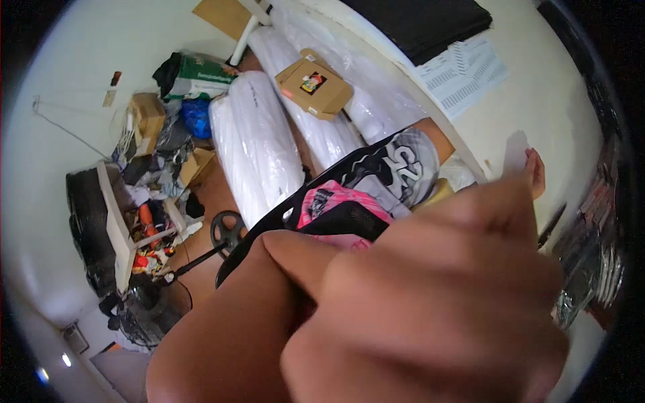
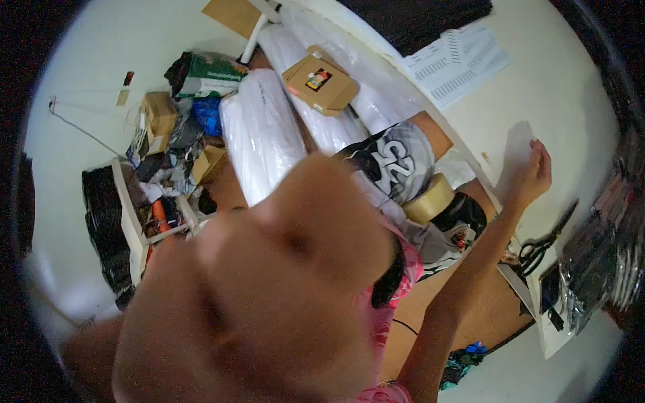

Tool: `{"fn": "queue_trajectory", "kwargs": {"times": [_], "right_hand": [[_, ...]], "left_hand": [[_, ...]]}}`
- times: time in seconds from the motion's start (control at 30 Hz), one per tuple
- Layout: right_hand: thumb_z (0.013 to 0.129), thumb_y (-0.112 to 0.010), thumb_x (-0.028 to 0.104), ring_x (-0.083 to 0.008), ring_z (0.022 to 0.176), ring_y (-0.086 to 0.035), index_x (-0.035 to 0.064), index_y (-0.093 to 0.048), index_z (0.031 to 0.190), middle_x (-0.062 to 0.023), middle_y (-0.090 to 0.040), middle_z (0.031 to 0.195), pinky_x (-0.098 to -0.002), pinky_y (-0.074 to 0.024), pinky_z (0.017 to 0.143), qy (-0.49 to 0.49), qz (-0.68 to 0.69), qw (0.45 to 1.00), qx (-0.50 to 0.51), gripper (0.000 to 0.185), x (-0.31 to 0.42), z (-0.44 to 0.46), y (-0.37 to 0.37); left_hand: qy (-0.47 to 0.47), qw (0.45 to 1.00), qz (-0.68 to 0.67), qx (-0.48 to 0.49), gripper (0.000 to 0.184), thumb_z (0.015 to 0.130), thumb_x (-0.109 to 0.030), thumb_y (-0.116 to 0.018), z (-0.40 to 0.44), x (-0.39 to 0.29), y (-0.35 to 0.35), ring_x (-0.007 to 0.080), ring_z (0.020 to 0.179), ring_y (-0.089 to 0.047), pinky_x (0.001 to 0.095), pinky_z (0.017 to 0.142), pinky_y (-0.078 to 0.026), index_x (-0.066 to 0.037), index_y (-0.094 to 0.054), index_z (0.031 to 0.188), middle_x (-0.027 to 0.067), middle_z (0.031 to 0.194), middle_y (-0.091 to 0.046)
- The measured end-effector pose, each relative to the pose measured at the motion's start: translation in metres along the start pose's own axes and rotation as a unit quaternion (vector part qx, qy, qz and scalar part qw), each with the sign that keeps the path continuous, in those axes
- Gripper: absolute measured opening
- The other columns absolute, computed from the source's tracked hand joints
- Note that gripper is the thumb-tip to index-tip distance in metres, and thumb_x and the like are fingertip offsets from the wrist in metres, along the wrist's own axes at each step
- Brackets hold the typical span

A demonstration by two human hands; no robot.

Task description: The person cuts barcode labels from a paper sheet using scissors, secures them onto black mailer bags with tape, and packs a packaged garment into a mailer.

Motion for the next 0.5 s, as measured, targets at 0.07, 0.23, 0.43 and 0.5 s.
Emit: {"fn": "queue_trajectory", "kwargs": {"times": [0.07,0.23,0.43,0.5], "right_hand": [[0.094,-0.059,0.02,-0.0193,0.097,-0.063,-0.0041,-0.066,0.108,-0.0127,-0.069,0.104,-0.0303,-0.0471,0.088,-0.006,-0.009,1.0,0.018,0.029,0.011,-0.007,0.0],[0.093,-0.061,0.017,-0.016,0.097,-0.063,-0.0019,-0.069,0.106,-0.0104,-0.07,0.101,-0.0289,-0.0468,0.09,0.013,-0.029,0.999,0.008,0.024,-0.021,0.006,0.013],[0.093,-0.061,0.017,-0.0174,0.098,-0.063,-0.0022,-0.067,0.108,-0.0107,-0.069,0.102,-0.0311,-0.0473,0.092,0.015,-0.035,0.999,0.002,0.025,-0.015,0.001,0.009],[0.093,-0.06,0.017,-0.0175,0.098,-0.063,-0.0024,-0.067,0.109,-0.0107,-0.069,0.102,-0.0316,-0.0471,0.092,0.006,-0.033,0.999,-0.005,0.025,-0.019,0.002,0.01]], "left_hand": [[0.006,0.999,0.028,-0.02,0.028,0.09,-0.026,-0.065,-0.01,0.006,-0.022,0.0194,0.045,-0.05,0.0347,0.055,-0.035,-0.004,-0.062,0.073,0.0038,0.057,-0.055],[-0.009,0.999,0.005,0.033,0.03,0.09,-0.029,-0.067,0.061,0.035,0.006,0.0186,0.045,-0.05,0.0337,0.056,-0.035,-0.005,-0.062,0.072,0.0024,0.056,-0.055],[-0.058,0.991,0.0,0.124,0.021,0.094,-0.03,-0.059,0.06,0.05,0.018,0.0151,0.05,-0.055,0.0357,0.066,-0.034,-0.012,-0.049,0.088,0.0021,0.066,-0.06],[-0.068,0.987,-0.007,0.142,0.022,0.095,-0.03,-0.058,0.061,0.052,0.018,0.0152,0.051,-0.056,0.0359,0.066,-0.034,-0.011,-0.049,0.089,0.0025,0.066,-0.06]]}}
Point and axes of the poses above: each hand's wrist, its own z-axis towards the middle knuckle, its own y-axis out of the back of the hand, x = y × z, the point moved 1 cm from there along z, towards the middle knuckle
